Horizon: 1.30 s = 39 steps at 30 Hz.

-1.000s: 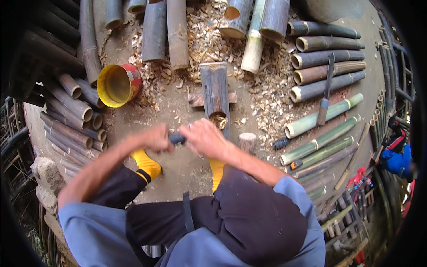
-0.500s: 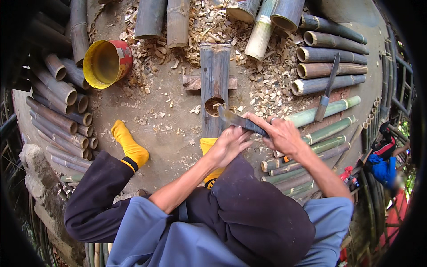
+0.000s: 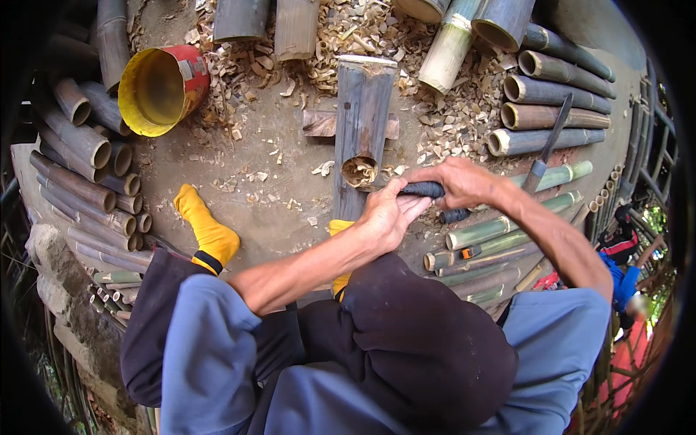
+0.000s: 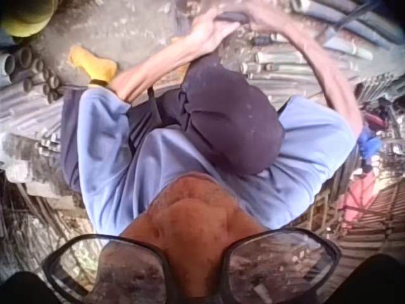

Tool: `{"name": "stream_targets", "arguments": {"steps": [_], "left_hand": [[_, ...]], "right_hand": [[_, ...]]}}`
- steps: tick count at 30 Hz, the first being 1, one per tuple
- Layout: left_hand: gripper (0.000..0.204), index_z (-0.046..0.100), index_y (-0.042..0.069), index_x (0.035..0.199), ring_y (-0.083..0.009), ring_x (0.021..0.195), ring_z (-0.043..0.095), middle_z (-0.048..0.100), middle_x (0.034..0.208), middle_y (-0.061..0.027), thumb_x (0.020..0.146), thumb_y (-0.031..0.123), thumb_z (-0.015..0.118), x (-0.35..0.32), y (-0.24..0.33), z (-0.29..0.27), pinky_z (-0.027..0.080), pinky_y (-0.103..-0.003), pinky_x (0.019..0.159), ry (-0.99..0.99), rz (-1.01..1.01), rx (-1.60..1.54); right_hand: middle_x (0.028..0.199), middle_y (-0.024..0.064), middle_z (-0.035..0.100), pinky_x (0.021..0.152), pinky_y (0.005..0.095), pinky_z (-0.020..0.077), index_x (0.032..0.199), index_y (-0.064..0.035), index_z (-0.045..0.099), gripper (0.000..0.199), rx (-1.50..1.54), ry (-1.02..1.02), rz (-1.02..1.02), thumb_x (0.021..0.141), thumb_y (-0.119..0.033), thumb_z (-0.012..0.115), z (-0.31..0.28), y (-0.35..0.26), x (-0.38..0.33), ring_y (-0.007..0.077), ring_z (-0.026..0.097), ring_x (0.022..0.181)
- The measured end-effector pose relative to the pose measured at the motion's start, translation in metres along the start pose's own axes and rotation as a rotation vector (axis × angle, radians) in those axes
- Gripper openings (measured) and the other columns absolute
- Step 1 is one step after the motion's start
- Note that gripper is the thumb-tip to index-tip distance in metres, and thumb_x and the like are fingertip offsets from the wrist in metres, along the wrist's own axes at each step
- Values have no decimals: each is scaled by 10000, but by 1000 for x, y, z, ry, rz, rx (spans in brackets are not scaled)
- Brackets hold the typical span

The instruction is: The person carves and shapes bamboo poles using a knife and a wooden mallet. They hammer the knife into the bamboo to shave layers and create holes, then insert a thinner bamboo piece to test the fit.

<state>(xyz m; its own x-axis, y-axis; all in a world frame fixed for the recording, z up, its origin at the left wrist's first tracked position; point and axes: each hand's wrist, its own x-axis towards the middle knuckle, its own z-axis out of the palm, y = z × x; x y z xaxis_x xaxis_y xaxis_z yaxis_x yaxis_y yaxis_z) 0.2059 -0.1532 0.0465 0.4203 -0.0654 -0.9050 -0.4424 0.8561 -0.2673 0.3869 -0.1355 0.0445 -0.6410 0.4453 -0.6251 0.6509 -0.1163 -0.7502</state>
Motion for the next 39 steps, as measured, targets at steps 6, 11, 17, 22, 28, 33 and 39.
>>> {"name": "stream_targets", "arguments": {"steps": [6,11,17,22,28,33,39], "left_hand": [[306,537,-110,1011,-273,877,647,611,980,-216,934,170,440,-11,23,-22,564,-312,819,195,-148,653],[299,577,-62,955,-229,743,651,630,912,-175,924,218,478,0,55,-49,573,-313,706,93,-208,1182],[375,585,22,1036,-204,812,644,622,1024,-107,898,369,550,-66,95,-31,537,-370,719,-60,112,1208],[323,533,13,1069,-212,812,628,584,1011,-114,839,203,657,-3,167,-14,539,-319,690,136,784,705],[278,541,46,1007,-186,724,570,559,904,-97,831,206,685,47,211,7,507,-255,574,69,714,43],[182,546,101,883,-78,573,501,519,691,20,869,250,649,27,189,4,409,-213,483,-65,671,66],[114,545,114,933,-48,494,422,527,704,17,926,228,553,-66,83,20,380,-220,479,-289,428,-115]], "right_hand": [[872,140,670,761,390,579,1316,-134,405,640,432,410,105,718,-81,626,113,-34,-4,332,660,663],[782,272,615,616,501,498,1240,-82,361,528,691,611,366,767,-98,595,162,-89,27,444,619,712],[1011,242,622,778,447,489,1250,-91,460,509,478,1065,275,795,-249,625,159,-78,-11,393,617,915],[856,213,557,707,492,421,1056,-10,460,372,199,1437,731,765,-168,629,135,50,-21,400,540,822],[1050,191,493,827,433,429,1276,6,415,548,-76,1509,817,821,-212,631,108,57,10,312,471,1005],[980,134,541,688,269,516,1244,43,477,435,448,1467,296,852,-113,589,61,-35,35,190,573,776],[1013,139,597,763,309,532,1291,39,380,627,1579,811,-367,837,-293,658,-5,-77,90,198,625,870]]}}
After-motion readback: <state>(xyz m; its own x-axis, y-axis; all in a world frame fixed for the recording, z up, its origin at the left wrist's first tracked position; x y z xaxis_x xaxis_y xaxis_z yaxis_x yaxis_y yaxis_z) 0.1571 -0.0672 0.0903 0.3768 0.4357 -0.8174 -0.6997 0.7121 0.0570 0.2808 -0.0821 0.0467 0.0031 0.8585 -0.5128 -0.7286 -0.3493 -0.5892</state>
